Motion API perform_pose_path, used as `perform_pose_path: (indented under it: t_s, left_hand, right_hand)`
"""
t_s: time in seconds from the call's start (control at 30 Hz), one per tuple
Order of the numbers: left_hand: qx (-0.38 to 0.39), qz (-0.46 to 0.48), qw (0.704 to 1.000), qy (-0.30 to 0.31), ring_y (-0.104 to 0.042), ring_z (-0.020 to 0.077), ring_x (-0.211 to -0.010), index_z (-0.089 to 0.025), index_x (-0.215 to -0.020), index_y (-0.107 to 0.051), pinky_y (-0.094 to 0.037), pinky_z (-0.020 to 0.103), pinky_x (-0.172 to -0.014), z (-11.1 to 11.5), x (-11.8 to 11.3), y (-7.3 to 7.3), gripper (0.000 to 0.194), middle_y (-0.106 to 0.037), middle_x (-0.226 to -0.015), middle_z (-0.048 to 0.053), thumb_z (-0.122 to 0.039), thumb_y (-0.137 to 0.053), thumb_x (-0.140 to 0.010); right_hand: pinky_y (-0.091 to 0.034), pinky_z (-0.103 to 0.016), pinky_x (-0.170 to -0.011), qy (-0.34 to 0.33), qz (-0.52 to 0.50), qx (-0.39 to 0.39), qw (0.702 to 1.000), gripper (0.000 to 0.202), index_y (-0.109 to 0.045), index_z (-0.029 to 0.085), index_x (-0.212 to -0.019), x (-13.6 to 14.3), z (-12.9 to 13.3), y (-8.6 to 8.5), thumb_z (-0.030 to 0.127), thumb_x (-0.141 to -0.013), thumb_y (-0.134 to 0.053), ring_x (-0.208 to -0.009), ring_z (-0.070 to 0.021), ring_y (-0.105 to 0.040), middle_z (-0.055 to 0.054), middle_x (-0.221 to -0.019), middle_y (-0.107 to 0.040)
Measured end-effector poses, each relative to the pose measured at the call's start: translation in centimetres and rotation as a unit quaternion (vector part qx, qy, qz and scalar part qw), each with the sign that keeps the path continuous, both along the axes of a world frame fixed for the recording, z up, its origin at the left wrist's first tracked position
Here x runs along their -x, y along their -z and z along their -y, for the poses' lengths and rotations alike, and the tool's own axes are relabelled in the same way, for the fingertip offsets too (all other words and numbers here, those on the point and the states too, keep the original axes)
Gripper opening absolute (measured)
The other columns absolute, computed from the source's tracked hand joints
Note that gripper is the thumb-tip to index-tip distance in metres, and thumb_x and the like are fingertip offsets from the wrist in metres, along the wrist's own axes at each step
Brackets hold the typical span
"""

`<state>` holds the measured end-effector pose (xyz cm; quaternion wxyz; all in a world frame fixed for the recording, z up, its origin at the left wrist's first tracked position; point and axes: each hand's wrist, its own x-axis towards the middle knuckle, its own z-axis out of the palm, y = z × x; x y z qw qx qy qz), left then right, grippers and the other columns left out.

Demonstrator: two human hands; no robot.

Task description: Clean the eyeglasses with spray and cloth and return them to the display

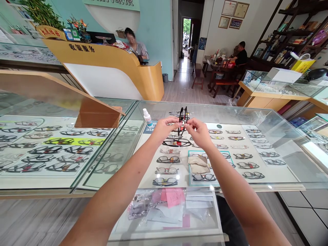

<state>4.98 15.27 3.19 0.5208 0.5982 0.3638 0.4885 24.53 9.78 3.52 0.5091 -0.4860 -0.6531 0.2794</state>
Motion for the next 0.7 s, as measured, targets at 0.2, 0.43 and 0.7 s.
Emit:
perform_pose_path:
  t_s: [0.2, 0.43, 0.7]
  left_hand:
    - [0.104, 0.104, 0.987, -0.065, -0.060, 0.0142, -0.077, -0.020, -0.085, -0.083, -0.046, 0.029, -0.070, -0.9, 0.8, -0.5, 0.052, -0.078, -0.093, 0.005, -0.054, -0.107, -0.053]
    - [0.141, 0.195, 0.969, -0.055, -0.036, 0.0040, -0.054, -0.021, -0.081, -0.077, -0.037, 0.024, -0.054, -1.7, 1.5, -0.8, 0.054, -0.067, -0.077, -0.003, -0.048, -0.110, -0.048]
    - [0.031, 0.100, 0.982, -0.156, -0.074, 0.0254, -0.099, -0.021, -0.095, -0.088, -0.057, 0.036, -0.083, -0.8, 0.7, -0.8, 0.058, -0.085, -0.108, 0.010, -0.057, -0.106, -0.053]
  right_hand:
    - [-0.039, -0.031, -0.065, 0.054, -0.112, 0.047, 0.991, 0.030, -0.062, 0.025, -0.083, -0.8, -0.7, -0.3, 0.052, -0.088, -0.073, -0.061, -0.0147, -0.045, 0.005, -0.062, -0.053]
    - [-0.035, -0.030, -0.057, 0.085, -0.194, 0.122, 0.970, 0.037, -0.065, 0.024, -0.078, -1.4, -1.3, -0.4, 0.056, -0.076, -0.083, -0.058, -0.0138, -0.042, 0.004, -0.057, -0.054]
    - [-0.042, -0.031, -0.060, -0.035, -0.103, 0.097, 0.989, 0.035, -0.081, 0.024, -0.097, -0.5, 0.4, -1.4, 0.057, -0.090, -0.075, -0.059, -0.0148, -0.047, 0.004, -0.062, -0.052]
